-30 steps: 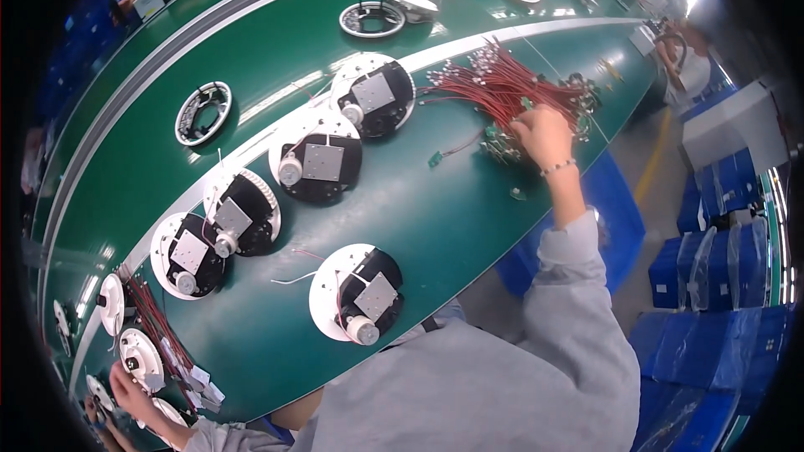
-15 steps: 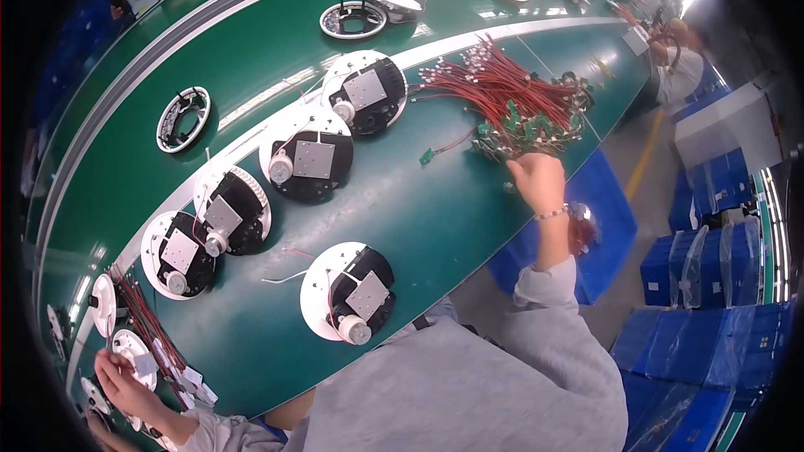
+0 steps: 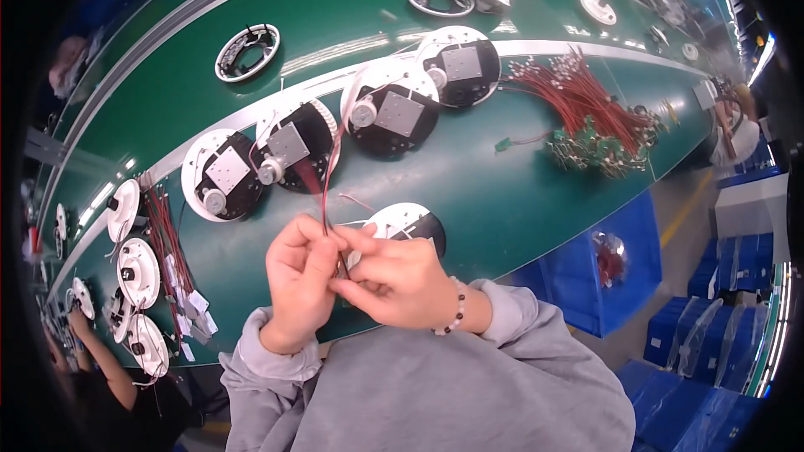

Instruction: Manually assemble plastic components and internal wiring for electronic devices on a production line.

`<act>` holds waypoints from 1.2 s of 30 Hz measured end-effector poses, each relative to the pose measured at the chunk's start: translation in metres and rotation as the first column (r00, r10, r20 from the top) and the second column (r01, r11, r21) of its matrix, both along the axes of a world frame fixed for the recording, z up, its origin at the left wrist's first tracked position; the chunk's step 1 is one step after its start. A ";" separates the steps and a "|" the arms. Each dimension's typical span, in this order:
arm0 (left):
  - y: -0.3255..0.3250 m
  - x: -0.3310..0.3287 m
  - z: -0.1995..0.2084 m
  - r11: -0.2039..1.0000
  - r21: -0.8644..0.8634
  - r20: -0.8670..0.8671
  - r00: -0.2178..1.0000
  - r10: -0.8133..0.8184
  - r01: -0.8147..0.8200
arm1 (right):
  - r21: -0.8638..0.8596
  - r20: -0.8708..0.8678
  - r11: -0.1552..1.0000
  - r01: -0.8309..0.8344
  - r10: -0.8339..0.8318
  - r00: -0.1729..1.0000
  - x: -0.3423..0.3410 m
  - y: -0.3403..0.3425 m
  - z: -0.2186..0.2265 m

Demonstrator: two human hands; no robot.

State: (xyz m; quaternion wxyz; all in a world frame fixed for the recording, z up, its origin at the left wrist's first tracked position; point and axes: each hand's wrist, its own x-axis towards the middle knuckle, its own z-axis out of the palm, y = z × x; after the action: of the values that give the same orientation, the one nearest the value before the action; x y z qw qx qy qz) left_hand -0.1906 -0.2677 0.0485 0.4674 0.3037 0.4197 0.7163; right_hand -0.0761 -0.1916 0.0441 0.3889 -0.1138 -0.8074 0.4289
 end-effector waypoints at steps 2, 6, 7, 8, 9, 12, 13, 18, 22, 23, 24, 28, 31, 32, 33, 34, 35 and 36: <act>-0.001 0.005 -0.001 0.996 0.075 -0.042 0.997 0.057 -0.054 | -0.017 -0.003 0.999 -0.035 0.035 0.999 -0.001 -0.003 0.000; -0.005 0.004 0.019 0.987 0.087 -0.123 0.981 0.147 -0.137 | -0.022 -0.220 0.999 -0.023 0.018 0.975 0.026 0.030 0.000; -0.006 0.002 0.017 0.991 0.114 -0.182 0.979 0.089 -0.069 | -0.200 -0.196 0.979 -0.037 -0.003 0.981 0.031 0.036 -0.002; -0.006 0.006 0.016 0.991 0.111 -0.180 0.979 0.095 -0.076 | -0.178 -0.046 0.984 0.002 -0.010 0.999 0.032 0.039 0.002; -0.008 0.014 0.016 0.996 0.056 -0.193 0.979 -0.058 0.070 | -0.238 -0.117 0.971 -0.008 -0.021 0.993 0.025 0.032 0.010; -0.009 0.034 0.005 0.955 -0.039 -0.171 0.940 -0.296 0.294 | -0.334 -0.239 0.933 -0.137 0.056 0.969 0.023 0.026 0.011; -0.009 0.038 -0.001 0.924 -0.064 -0.149 0.912 -0.382 0.377 | -0.353 -0.298 0.903 -0.247 0.142 0.944 0.028 0.027 0.010; -0.019 0.047 -0.013 0.866 -0.132 -0.119 0.860 -0.497 0.482 | -0.700 -0.607 0.332 -0.632 0.190 0.772 0.047 0.028 0.024; -0.017 0.036 -0.007 0.835 -0.094 -0.483 0.709 -0.514 0.542 | -0.676 -0.603 0.464 -0.572 0.098 0.792 0.056 0.029 0.042; -0.014 0.020 0.000 0.889 -0.001 -0.680 0.652 -0.337 0.458 | -0.635 -0.608 0.528 -0.563 0.108 0.787 0.060 0.033 0.040; -0.010 0.004 0.004 0.912 0.117 -0.824 0.551 -0.132 0.393 | -0.636 -0.606 0.532 -0.559 0.105 0.789 0.065 0.036 0.043; 0.016 -0.048 -0.006 0.979 0.187 -0.672 0.737 0.071 0.076 | -0.549 -0.258 0.821 -0.155 0.010 0.966 0.063 0.040 0.038; 0.037 -0.048 -0.039 0.963 0.073 -0.883 0.466 -0.059 0.261 | 0.029 0.267 1.000 -0.009 0.001 0.964 0.054 0.043 0.033; 0.041 -0.044 -0.046 0.947 0.006 -0.864 0.478 -0.156 0.320 | 0.028 0.264 1.000 -0.007 0.000 0.965 0.055 0.044 0.033; 0.046 -0.040 -0.056 0.939 0.052 -0.868 0.480 -0.125 0.339 | 0.105 0.299 0.994 0.018 -0.049 0.953 0.058 0.045 0.033; 0.049 -0.038 -0.063 0.929 0.097 -0.870 0.483 -0.094 0.357 | 0.182 0.330 0.983 0.037 -0.097 0.939 0.059 0.046 0.032; 0.047 -0.038 -0.068 0.929 0.094 -0.870 0.484 -0.098 0.357 | 0.211 0.335 0.974 0.085 -0.154 0.930 0.057 0.045 0.035; 0.048 -0.036 -0.069 0.945 0.054 -0.816 0.560 -0.145 0.324 | 0.212 0.339 0.973 0.088 -0.157 0.928 0.057 0.046 0.032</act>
State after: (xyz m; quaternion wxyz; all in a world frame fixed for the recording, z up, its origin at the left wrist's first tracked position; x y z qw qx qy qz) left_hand -0.2261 -0.2196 -0.0205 0.2872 0.6911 0.4667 0.4713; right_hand -0.0191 -0.1457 0.0763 0.2729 -0.2011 -0.8930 0.2961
